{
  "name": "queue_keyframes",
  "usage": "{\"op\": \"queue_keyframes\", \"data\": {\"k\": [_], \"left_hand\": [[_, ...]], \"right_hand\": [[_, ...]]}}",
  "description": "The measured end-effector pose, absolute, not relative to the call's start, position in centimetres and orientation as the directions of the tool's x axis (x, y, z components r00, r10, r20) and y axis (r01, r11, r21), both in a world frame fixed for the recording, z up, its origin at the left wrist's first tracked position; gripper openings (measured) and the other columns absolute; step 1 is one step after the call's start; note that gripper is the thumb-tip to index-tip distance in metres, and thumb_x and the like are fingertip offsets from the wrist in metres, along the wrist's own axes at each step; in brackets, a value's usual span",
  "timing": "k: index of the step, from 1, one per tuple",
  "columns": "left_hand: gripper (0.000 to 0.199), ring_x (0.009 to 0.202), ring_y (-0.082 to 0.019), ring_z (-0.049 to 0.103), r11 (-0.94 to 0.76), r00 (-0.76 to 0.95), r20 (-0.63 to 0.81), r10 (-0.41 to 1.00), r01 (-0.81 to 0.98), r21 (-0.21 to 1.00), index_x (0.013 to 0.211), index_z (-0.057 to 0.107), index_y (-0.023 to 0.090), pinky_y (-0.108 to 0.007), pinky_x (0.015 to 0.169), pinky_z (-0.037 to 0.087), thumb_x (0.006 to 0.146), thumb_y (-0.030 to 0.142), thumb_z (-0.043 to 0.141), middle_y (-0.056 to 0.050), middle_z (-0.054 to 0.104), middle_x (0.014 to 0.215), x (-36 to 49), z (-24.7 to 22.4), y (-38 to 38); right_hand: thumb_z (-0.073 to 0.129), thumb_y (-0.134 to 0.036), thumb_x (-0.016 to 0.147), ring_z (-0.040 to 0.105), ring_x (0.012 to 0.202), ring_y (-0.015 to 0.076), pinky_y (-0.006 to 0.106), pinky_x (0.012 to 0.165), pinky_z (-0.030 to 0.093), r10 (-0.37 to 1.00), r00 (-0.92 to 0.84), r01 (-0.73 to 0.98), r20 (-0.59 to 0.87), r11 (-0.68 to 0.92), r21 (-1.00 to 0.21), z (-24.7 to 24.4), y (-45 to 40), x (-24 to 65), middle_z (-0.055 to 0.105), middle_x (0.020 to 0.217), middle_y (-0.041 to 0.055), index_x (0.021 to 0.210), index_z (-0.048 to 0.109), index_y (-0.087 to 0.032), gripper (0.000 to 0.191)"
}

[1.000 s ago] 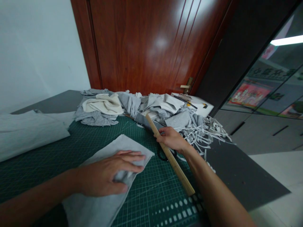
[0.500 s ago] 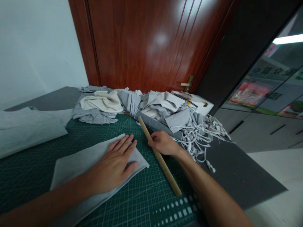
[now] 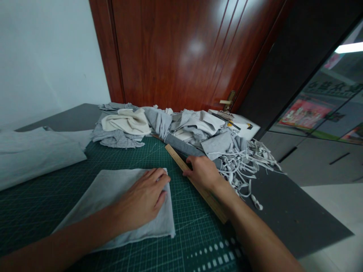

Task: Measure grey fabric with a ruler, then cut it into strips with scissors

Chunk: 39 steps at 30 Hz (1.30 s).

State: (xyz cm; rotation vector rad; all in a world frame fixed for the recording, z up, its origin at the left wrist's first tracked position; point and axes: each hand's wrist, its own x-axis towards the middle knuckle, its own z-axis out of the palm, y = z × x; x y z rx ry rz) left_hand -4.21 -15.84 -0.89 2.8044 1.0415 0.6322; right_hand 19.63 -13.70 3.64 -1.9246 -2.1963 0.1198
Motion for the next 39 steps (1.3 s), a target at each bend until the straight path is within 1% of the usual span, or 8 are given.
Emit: {"op": "queue_keyframes", "data": {"k": [2, 5, 10, 13, 19, 32, 35, 39], "left_hand": [[0.026, 0.117, -0.032, 0.064, -0.767, 0.681, 0.363, 0.636, 0.611, 0.197, 0.117, 0.069, 0.017, -0.056, 0.107, 0.055, 0.1, 0.016, 0.049, -0.014, 0.068, 0.122, -4.0, -1.1, -15.9], [0.023, 0.111, -0.031, 0.064, -0.771, 0.674, 0.393, 0.625, 0.613, 0.175, 0.114, 0.067, 0.018, -0.056, 0.103, 0.056, 0.101, 0.015, 0.048, -0.013, 0.068, 0.118, -4.1, -1.4, -16.0], [0.02, 0.112, -0.032, 0.065, -0.802, 0.684, 0.468, 0.56, 0.589, 0.1, 0.108, 0.067, 0.017, -0.057, 0.105, 0.055, 0.101, 0.015, 0.049, -0.014, 0.07, 0.113, -4.3, -1.8, -16.2], [0.019, 0.109, -0.032, 0.066, -0.8, 0.668, 0.493, 0.557, 0.591, 0.104, 0.104, 0.066, 0.017, -0.055, 0.101, 0.058, 0.096, 0.01, 0.049, -0.014, 0.07, 0.11, -4.3, -1.9, -16.3], [0.016, 0.097, -0.031, 0.065, -0.759, 0.6, 0.513, 0.614, 0.627, 0.176, 0.091, 0.059, 0.019, -0.053, 0.089, 0.06, 0.091, 0.007, 0.05, -0.012, 0.066, 0.099, -4.5, -1.8, -16.0], [0.014, 0.103, -0.029, 0.061, -0.722, 0.571, 0.473, 0.671, 0.648, 0.242, 0.093, 0.059, 0.021, -0.05, 0.093, 0.057, 0.089, 0.009, 0.053, -0.01, 0.062, 0.104, -4.2, -1.3, -16.1], [0.012, 0.102, -0.03, 0.06, -0.718, 0.572, 0.467, 0.674, 0.657, 0.231, 0.092, 0.058, 0.022, -0.05, 0.091, 0.057, 0.09, 0.011, 0.053, -0.01, 0.062, 0.104, -4.2, -1.2, -16.1], [0.013, 0.105, -0.031, 0.059, -0.711, 0.579, 0.441, 0.685, 0.664, 0.232, 0.095, 0.058, 0.021, -0.052, 0.091, 0.056, 0.09, 0.011, 0.052, -0.012, 0.061, 0.106, -4.1, -1.2, -16.0]], "right_hand": [[0.071, -0.028, 0.102, 0.079, 0.104, 0.0333, 0.038, 0.085, 0.053, 0.981, -0.142, 0.961, 0.133, 0.169, -0.219, 3.5, -14.3, 18.4, 0.085, 0.109, 0.0161, 0.116, 0.08, -0.019, 0.019], [0.057, -0.026, 0.109, 0.08, 0.106, 0.0311, 0.036, 0.091, 0.053, 0.968, -0.21, 0.927, 0.137, 0.241, -0.287, 2.9, -14.7, 16.3, 0.085, 0.11, 0.0148, 0.112, 0.081, -0.02, 0.024], [0.056, -0.026, 0.109, 0.076, 0.12, 0.0287, 0.034, 0.1, 0.053, 0.946, -0.298, 0.85, 0.127, 0.323, -0.416, 1.7, -13.1, 13.9, 0.081, 0.127, 0.0178, 0.131, 0.075, -0.014, 0.031], [0.063, -0.028, 0.107, 0.078, 0.109, 0.0259, 0.031, 0.092, 0.055, 0.939, -0.327, 0.806, 0.106, 0.336, -0.487, 1.4, -12.0, 13.5, 0.083, 0.119, 0.0154, 0.127, 0.078, -0.013, 0.029], [0.071, -0.022, 0.099, 0.067, 0.069, 0.0168, 0.027, 0.062, 0.045, 0.954, -0.3, 0.763, 0.03, 0.258, -0.593, 1.7, -11.6, 13.6, 0.077, 0.076, 0.0042, 0.087, 0.083, -0.013, 0.019], [0.063, -0.019, 0.106, 0.057, 0.076, 0.0167, 0.028, 0.069, 0.039, 0.977, -0.204, 0.689, 0.063, 0.189, -0.7, 1.4, -12.3, 13.2, 0.068, 0.08, 0.0038, 0.079, 0.066, -0.017, 0.027], [0.062, -0.021, 0.106, 0.054, 0.07, 0.0154, 0.027, 0.064, 0.038, 0.982, -0.188, 0.634, 0.026, 0.141, -0.76, 1.3, -12.3, 13.1, 0.062, 0.073, -0.0001, 0.076, 0.06, -0.019, 0.03], [0.075, -0.024, 0.096, 0.05, 0.062, 0.0128, 0.025, 0.056, 0.035, 0.979, -0.195, 0.538, -0.066, 0.051, -0.841, 1.3, -12.3, 13.6, 0.057, 0.068, -0.0056, 0.083, 0.062, -0.019, 0.019]]}}
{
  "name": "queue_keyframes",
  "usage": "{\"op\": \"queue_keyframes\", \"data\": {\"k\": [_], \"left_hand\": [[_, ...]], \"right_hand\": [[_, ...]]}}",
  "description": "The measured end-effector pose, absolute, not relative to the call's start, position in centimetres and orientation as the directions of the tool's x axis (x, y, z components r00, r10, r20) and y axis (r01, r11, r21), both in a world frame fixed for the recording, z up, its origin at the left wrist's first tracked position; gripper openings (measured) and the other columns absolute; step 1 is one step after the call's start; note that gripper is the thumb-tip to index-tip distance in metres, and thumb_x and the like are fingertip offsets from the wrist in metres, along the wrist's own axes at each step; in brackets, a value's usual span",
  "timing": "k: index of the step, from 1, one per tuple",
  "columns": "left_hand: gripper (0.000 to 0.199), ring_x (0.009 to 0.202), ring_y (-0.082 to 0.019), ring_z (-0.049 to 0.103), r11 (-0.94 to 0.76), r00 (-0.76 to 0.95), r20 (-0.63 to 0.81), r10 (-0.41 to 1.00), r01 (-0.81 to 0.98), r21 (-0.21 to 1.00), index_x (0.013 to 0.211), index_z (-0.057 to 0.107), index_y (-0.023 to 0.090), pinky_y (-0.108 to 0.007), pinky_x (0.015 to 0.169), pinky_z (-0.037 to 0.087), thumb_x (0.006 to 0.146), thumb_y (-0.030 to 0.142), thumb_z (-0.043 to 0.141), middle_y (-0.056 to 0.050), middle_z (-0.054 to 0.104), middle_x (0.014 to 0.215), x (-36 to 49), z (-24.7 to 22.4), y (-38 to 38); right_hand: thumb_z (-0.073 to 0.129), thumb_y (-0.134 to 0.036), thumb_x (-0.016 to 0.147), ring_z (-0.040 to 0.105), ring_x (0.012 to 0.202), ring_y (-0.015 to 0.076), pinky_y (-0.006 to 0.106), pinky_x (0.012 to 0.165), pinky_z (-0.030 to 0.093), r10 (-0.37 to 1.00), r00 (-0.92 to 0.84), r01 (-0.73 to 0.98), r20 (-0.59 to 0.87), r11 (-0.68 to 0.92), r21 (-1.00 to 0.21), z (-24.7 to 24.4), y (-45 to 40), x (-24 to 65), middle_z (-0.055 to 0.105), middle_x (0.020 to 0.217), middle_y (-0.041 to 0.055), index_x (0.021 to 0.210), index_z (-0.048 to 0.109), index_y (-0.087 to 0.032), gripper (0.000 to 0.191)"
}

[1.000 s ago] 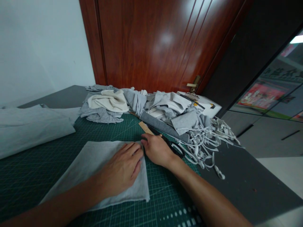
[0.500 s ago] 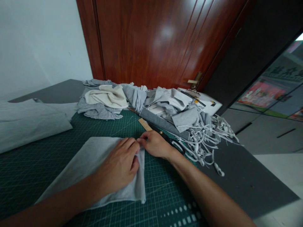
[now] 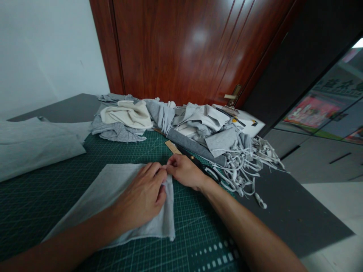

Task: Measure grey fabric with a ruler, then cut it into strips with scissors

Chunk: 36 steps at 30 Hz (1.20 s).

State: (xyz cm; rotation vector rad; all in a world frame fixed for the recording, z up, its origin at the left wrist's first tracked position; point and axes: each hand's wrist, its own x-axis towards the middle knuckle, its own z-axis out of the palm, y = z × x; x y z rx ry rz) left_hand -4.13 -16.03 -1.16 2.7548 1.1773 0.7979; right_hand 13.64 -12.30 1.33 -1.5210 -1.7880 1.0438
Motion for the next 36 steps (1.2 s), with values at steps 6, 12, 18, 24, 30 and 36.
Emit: {"op": "queue_keyframes", "data": {"k": [6, 12, 18, 24, 30, 36], "left_hand": [[0.015, 0.107, -0.033, 0.059, -0.705, 0.594, 0.393, 0.702, 0.658, 0.265, 0.098, 0.06, 0.019, -0.055, 0.095, 0.054, 0.092, 0.011, 0.049, -0.012, 0.061, 0.108, -4.1, -1.3, -16.0], [0.014, 0.104, -0.032, 0.058, -0.696, 0.581, 0.398, 0.71, 0.666, 0.268, 0.099, 0.06, 0.02, -0.052, 0.091, 0.053, 0.092, 0.012, 0.051, -0.011, 0.06, 0.106, -4.1, -1.4, -16.0], [0.015, 0.107, -0.032, 0.058, -0.692, 0.573, 0.404, 0.713, 0.668, 0.273, 0.103, 0.061, 0.019, -0.053, 0.095, 0.053, 0.093, 0.014, 0.051, -0.012, 0.061, 0.109, -4.1, -1.3, -16.0], [0.017, 0.108, -0.032, 0.059, -0.705, 0.585, 0.409, 0.7, 0.655, 0.27, 0.102, 0.062, 0.02, -0.053, 0.094, 0.053, 0.092, 0.013, 0.05, -0.012, 0.063, 0.11, -4.1, -1.4, -16.0], [0.023, 0.115, -0.032, 0.063, -0.741, 0.627, 0.402, 0.667, 0.618, 0.265, 0.114, 0.064, 0.02, -0.054, 0.101, 0.051, 0.098, 0.014, 0.049, -0.012, 0.069, 0.121, -4.2, -1.7, -15.9], [0.032, 0.127, -0.031, 0.066, -0.776, 0.678, 0.382, 0.628, 0.585, 0.237, 0.124, 0.067, 0.02, -0.054, 0.11, 0.048, 0.101, 0.013, 0.045, -0.012, 0.074, 0.134, -4.1, -1.7, -15.8]], "right_hand": [[0.085, -0.037, 0.087, 0.041, 0.051, 0.0083, 0.023, 0.046, 0.029, 0.917, -0.321, 0.41, -0.239, -0.093, -0.907, 2.1, -13.0, 15.2, 0.053, 0.061, -0.0088, 0.078, 0.063, -0.018, 0.03], [0.092, -0.03, 0.074, 0.036, 0.048, 0.0068, 0.022, 0.045, 0.025, 0.888, -0.361, 0.388, -0.286, -0.135, -0.912, 2.0, -13.4, 16.0, 0.048, 0.052, -0.0112, 0.067, 0.062, -0.019, 0.033], [0.075, -0.014, 0.077, 0.041, 0.047, 0.0071, 0.022, 0.045, 0.024, 0.916, -0.314, 0.391, -0.25, -0.115, -0.913, 1.6, -13.7, 15.8, 0.053, 0.051, -0.0098, 0.068, 0.061, -0.019, 0.017], [0.07, -0.006, 0.072, 0.042, 0.045, 0.0076, 0.02, 0.044, 0.028, 0.894, -0.357, 0.321, -0.272, -0.156, -0.934, 1.5, -13.9, 15.8, 0.053, 0.053, -0.0135, 0.081, 0.055, -0.023, 0.024], [0.087, -0.026, 0.071, 0.038, 0.046, 0.0064, 0.022, 0.044, 0.025, 0.857, -0.408, 0.338, -0.315, -0.178, -0.924, 2.4, -13.9, 17.2, 0.051, 0.051, -0.011, 0.072, 0.063, -0.018, 0.026], [0.088, -0.032, 0.075, 0.036, 0.048, 0.0064, 0.022, 0.045, 0.024, 0.893, -0.321, 0.416, -0.316, -0.167, -0.894, 2.8, -14.0, 17.4, 0.048, 0.05, -0.0104, 0.063, 0.059, -0.018, 0.034]]}}
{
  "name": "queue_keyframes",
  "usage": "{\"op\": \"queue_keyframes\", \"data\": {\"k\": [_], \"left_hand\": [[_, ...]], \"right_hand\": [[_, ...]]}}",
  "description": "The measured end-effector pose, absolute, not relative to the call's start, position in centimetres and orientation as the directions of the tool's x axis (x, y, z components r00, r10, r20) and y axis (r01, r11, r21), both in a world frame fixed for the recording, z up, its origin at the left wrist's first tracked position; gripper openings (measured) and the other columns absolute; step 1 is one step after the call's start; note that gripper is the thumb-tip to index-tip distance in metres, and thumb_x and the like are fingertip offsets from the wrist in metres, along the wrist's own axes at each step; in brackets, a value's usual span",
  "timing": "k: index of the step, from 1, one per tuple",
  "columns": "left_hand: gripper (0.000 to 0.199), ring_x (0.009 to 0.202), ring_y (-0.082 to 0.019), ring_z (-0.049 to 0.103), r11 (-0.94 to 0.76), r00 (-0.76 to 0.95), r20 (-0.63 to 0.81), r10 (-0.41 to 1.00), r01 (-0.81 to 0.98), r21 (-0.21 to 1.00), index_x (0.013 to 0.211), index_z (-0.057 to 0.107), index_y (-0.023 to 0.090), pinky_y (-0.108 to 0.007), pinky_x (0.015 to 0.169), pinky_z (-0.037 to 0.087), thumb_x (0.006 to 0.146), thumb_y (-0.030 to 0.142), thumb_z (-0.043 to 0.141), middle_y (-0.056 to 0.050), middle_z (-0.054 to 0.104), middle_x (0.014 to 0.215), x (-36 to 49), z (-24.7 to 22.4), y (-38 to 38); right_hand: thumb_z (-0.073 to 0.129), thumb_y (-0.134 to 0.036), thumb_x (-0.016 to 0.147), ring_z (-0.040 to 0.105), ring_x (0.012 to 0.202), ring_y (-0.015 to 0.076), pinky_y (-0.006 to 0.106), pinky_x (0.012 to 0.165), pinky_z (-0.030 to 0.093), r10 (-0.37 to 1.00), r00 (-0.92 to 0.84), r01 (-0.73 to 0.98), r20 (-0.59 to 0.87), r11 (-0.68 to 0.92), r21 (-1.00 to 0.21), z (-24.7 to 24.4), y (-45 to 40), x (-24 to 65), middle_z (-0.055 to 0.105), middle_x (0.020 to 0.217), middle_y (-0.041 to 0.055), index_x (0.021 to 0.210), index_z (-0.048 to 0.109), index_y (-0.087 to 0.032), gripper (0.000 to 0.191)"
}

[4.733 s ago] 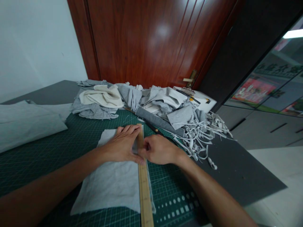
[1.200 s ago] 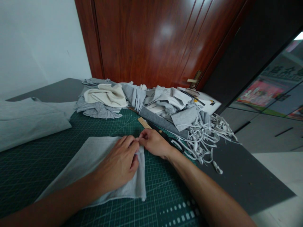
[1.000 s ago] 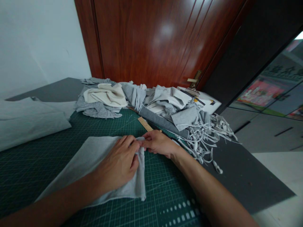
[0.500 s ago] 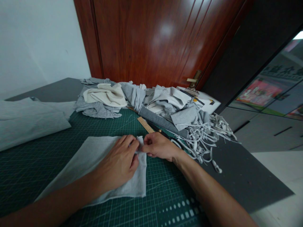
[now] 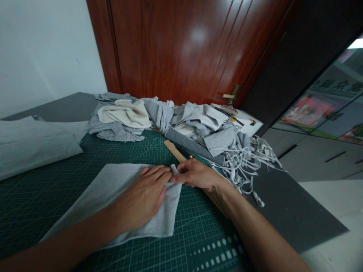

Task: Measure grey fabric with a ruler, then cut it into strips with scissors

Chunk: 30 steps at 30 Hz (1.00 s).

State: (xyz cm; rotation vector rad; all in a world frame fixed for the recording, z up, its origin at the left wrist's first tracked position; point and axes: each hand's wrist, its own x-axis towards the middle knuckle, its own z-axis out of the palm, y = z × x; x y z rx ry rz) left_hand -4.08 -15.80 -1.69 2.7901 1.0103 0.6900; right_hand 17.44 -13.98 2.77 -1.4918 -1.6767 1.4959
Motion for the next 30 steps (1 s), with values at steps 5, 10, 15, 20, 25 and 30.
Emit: {"op": "queue_keyframes", "data": {"k": [5, 10, 15, 20, 25, 30], "left_hand": [[0.038, 0.142, -0.034, 0.061, -0.798, 0.711, 0.376, 0.595, 0.578, 0.17, 0.138, 0.065, 0.017, -0.058, 0.118, 0.043, 0.105, 0.022, 0.047, -0.017, 0.069, 0.149, -4.1, -2.1, -15.9], [0.044, 0.152, -0.035, 0.054, -0.8, 0.73, 0.355, 0.585, 0.59, 0.105, 0.146, 0.062, 0.013, -0.059, 0.122, 0.039, 0.109, 0.035, 0.051, -0.02, 0.063, 0.159, -4.3, -2.5, -16.0], [0.05, 0.154, -0.037, 0.051, -0.779, 0.714, 0.34, 0.612, 0.619, 0.102, 0.15, 0.061, 0.012, -0.06, 0.124, 0.036, 0.108, 0.037, 0.049, -0.021, 0.058, 0.163, -4.4, -2.6, -16.2], [0.062, 0.156, -0.039, 0.049, -0.707, 0.648, 0.346, 0.679, 0.704, 0.068, 0.156, 0.055, 0.008, -0.061, 0.125, 0.037, 0.107, 0.045, 0.048, -0.024, 0.051, 0.167, -4.7, -3.0, -16.2], [0.055, 0.156, -0.036, 0.048, -0.786, 0.698, 0.43, 0.573, 0.616, 0.048, 0.156, 0.054, 0.009, -0.055, 0.127, 0.042, 0.109, 0.037, 0.048, -0.023, 0.052, 0.167, -4.7, -3.0, -16.0], [0.055, 0.154, -0.026, 0.053, -0.861, 0.792, 0.392, 0.468, 0.509, -0.001, 0.164, 0.043, 0.007, -0.038, 0.127, 0.044, 0.11, 0.019, 0.039, -0.019, 0.053, 0.168, -4.7, -2.9, -16.1]], "right_hand": [[0.084, -0.018, 0.074, 0.039, 0.045, 0.0069, 0.022, 0.046, 0.027, 0.903, -0.282, 0.436, -0.323, -0.179, -0.882, 2.7, -14.0, 17.3, 0.047, 0.048, -0.012, 0.066, 0.055, -0.021, 0.03], [0.082, -0.012, 0.073, 0.047, 0.051, 0.0088, 0.023, 0.049, 0.034, 0.915, -0.259, 0.459, -0.31, -0.165, -0.873, 2.7, -14.0, 17.1, 0.054, 0.056, -0.0102, 0.073, 0.061, -0.019, 0.022], [0.078, -0.02, 0.085, 0.043, 0.052, 0.0101, 0.025, 0.05, 0.031, 0.944, -0.211, 0.562, -0.253, -0.095, -0.821, 2.8, -13.9, 17.1, 0.05, 0.055, -0.0092, 0.068, 0.061, -0.019, 0.024], [0.08, -0.019, 0.086, 0.045, 0.056, 0.0119, 0.028, 0.056, 0.03, 0.984, -0.133, 0.724, -0.121, 0.013, -0.689, 2.5, -13.9, 17.2, 0.05, 0.056, -0.0066, 0.061, 0.059, -0.02, 0.032], [0.08, -0.019, 0.086, 0.051, 0.062, 0.0151, 0.03, 0.062, 0.032, 0.991, -0.131, 0.824, -0.013, 0.101, -0.558, 2.1, -14.1, 16.7, 0.057, 0.059, -0.0019, 0.059, 0.06, -0.02, 0.034], [0.073, -0.014, 0.091, 0.055, 0.066, 0.0156, 0.028, 0.064, 0.036, 0.989, -0.146, 0.863, 0.033, 0.144, -0.485, 2.2, -14.2, 16.4, 0.067, 0.067, 0.0019, 0.067, 0.068, -0.017, 0.024]]}}
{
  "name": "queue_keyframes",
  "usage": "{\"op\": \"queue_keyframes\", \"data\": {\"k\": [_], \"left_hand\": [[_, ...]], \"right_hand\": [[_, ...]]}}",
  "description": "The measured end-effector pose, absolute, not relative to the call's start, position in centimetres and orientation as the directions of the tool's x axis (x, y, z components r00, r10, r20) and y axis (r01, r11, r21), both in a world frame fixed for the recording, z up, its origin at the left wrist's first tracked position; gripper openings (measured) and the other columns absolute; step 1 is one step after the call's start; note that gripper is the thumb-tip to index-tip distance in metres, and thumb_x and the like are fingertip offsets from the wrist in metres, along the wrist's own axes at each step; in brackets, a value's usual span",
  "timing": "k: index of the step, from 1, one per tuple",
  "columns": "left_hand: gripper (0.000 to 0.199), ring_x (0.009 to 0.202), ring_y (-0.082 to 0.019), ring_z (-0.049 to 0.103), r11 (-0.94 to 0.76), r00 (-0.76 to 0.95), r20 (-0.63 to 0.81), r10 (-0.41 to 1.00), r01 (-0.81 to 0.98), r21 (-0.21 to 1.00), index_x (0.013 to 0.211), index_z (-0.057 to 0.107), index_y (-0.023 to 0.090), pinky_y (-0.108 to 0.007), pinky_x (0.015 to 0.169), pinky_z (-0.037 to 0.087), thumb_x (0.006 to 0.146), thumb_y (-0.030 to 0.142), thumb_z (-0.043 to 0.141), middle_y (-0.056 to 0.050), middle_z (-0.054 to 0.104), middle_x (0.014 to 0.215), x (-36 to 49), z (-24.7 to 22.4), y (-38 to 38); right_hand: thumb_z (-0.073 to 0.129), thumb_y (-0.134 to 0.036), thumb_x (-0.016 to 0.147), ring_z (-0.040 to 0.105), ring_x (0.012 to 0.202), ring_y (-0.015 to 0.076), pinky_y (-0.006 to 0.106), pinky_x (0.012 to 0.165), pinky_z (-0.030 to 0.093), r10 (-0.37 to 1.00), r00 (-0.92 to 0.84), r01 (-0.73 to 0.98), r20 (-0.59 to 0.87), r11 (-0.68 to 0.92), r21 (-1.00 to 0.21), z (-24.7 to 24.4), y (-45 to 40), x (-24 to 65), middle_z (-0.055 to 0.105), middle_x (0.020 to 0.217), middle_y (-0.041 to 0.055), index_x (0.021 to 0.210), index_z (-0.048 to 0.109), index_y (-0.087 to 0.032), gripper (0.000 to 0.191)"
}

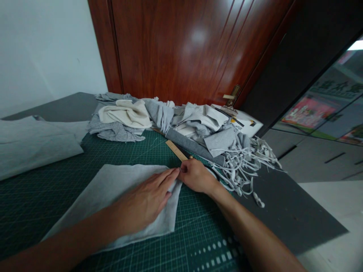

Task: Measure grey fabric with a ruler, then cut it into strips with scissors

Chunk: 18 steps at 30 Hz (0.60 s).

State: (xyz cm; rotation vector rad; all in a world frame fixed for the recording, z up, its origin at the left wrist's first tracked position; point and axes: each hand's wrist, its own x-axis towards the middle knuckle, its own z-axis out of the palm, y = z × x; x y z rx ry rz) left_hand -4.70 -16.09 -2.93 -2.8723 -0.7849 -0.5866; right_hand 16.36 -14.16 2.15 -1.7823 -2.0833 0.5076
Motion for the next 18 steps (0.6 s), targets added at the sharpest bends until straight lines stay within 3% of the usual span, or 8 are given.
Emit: {"op": "queue_keyframes", "data": {"k": [7, 11, 14, 18], "left_hand": [[0.064, 0.156, -0.032, 0.051, -0.851, 0.797, 0.328, 0.506, 0.524, 0.041, 0.167, 0.037, 0.009, -0.047, 0.13, 0.04, 0.11, 0.035, 0.048, -0.021, 0.049, 0.17, -5.0, -2.5, -16.5], [0.059, 0.156, -0.034, 0.048, -0.845, 0.788, 0.344, 0.511, 0.533, 0.034, 0.164, 0.044, 0.013, -0.05, 0.127, 0.044, 0.109, 0.033, 0.051, -0.02, 0.047, 0.171, -4.8, -1.9, -16.7], [0.047, 0.148, -0.031, 0.058, -0.882, 0.83, 0.325, 0.454, 0.47, 0.034, 0.155, 0.057, 0.016, -0.047, 0.126, 0.045, 0.11, 0.026, 0.047, -0.015, 0.06, 0.161, -4.6, -1.6, -16.7], [0.049, 0.15, -0.031, 0.056, -0.902, 0.853, 0.312, 0.418, 0.43, 0.034, 0.153, 0.059, 0.012, -0.049, 0.13, 0.039, 0.11, 0.029, 0.044, -0.017, 0.06, 0.162, -4.6, -1.4, -16.5]], "right_hand": [[0.074, -0.013, 0.092, 0.063, 0.072, 0.0162, 0.026, 0.065, 0.039, 0.989, -0.132, 0.894, 0.061, 0.145, -0.425, 2.0, -13.9, 16.7, 0.076, 0.082, 0.0044, 0.089, 0.078, -0.015, 0.005], [0.073, -0.016, 0.096, 0.068, 0.076, 0.0189, 0.028, 0.068, 0.041, 0.991, -0.114, 0.915, 0.07, 0.132, -0.382, 2.2, -13.8, 16.9, 0.079, 0.085, 0.0072, 0.087, 0.079, -0.016, 0.011], [0.074, -0.023, 0.098, 0.073, 0.081, 0.0226, 0.031, 0.07, 0.042, 0.993, -0.097, 0.928, 0.073, 0.116, -0.353, 2.1, -13.9, 16.8, 0.082, 0.087, 0.0101, 0.087, 0.079, -0.016, 0.014], [0.067, -0.027, 0.103, 0.077, 0.09, 0.0281, 0.033, 0.075, 0.045, 0.995, -0.053, 0.945, 0.089, 0.079, -0.319, 1.7, -13.8, 16.2, 0.084, 0.096, 0.0164, 0.097, 0.08, -0.013, 0.02]]}}
